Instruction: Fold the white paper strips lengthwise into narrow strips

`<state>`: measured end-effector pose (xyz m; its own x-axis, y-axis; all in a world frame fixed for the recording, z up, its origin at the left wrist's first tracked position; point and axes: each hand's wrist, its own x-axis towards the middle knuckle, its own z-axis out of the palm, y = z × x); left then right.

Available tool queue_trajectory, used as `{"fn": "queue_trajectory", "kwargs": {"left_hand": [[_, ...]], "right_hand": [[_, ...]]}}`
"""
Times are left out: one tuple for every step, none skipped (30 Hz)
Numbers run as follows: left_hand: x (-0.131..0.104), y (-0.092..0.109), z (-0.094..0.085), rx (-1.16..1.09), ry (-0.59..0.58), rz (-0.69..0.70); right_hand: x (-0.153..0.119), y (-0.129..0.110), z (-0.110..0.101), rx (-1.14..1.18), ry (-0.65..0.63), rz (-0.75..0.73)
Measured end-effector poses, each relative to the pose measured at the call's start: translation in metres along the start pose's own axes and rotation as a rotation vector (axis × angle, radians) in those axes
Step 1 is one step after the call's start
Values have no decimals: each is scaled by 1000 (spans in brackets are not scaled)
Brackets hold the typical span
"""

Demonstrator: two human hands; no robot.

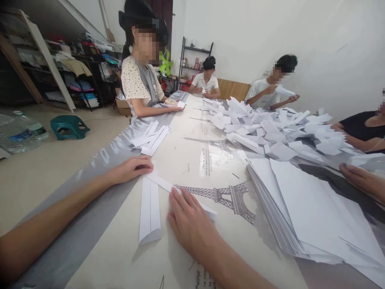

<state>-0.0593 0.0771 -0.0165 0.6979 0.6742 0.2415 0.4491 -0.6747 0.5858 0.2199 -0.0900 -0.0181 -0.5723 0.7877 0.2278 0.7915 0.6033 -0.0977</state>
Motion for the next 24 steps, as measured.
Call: {"fn": "queue_trajectory", "kwargs": {"left_hand": [[0,-1,-1,-26,-6,5],[0,-2,-2,-47,-10,10],[0,-3,-3,-60,-12,12],[0,-3,-3,-65,-10,14],[0,-4,-3,-67,-4,14],[0,-4,-3,-67,6,10],[0,-4,-3,-68,13,6],[0,-5,-2,-67,19,1],[0,-5,-2,-66,23,-1],[1,-6,-1,-62,28,-3],[1,-7,-1,-57,31,-2],[1,-8,-2,-51,32,-1],[1,-9,-2,-46,31,-3],[1,-9,-2,-43,31,-7],[0,-8,-2,-35,30,-13],[0,-6,0,-15,35,-19],[-1,-1,3,23,47,-25],[-2,5,8,73,70,-33],[-2,12,15,146,107,-43],[-2,21,22,220,150,-63],[-1,30,30,280,202,-90],[0,39,38,323,219,-116],[1,46,44,352,211,-143],[2,51,50,365,196,-175]], "right_hand": [[0,1,0,7,2,-1],[0,1,0,11,1,-2],[-1,2,1,12,-2,-1],[-1,2,1,9,-7,0],[-1,2,1,4,-13,0],[0,2,1,-2,-21,-1],[0,2,0,-7,-28,-2],[0,2,0,-9,-33,-2],[0,2,0,-8,-36,0],[0,2,0,-4,-38,1],[1,2,0,1,-39,2],[1,2,-1,3,-40,1],[1,2,-1,4,-42,0],[2,2,-2,2,-44,-2],[2,2,-2,-1,-47,-4],[2,1,-3,-3,-45,-4],[2,1,-3,-4,-42,-4],[2,1,-3,-3,-38,-4],[2,1,-3,0,-33,-3],[1,1,-3,2,-28,-3],[1,0,-2,4,-25,-2],[1,0,-2,4,-22,-2],[1,0,-2,2,-21,-1],[1,0,-2,0,-20,-1]]}}
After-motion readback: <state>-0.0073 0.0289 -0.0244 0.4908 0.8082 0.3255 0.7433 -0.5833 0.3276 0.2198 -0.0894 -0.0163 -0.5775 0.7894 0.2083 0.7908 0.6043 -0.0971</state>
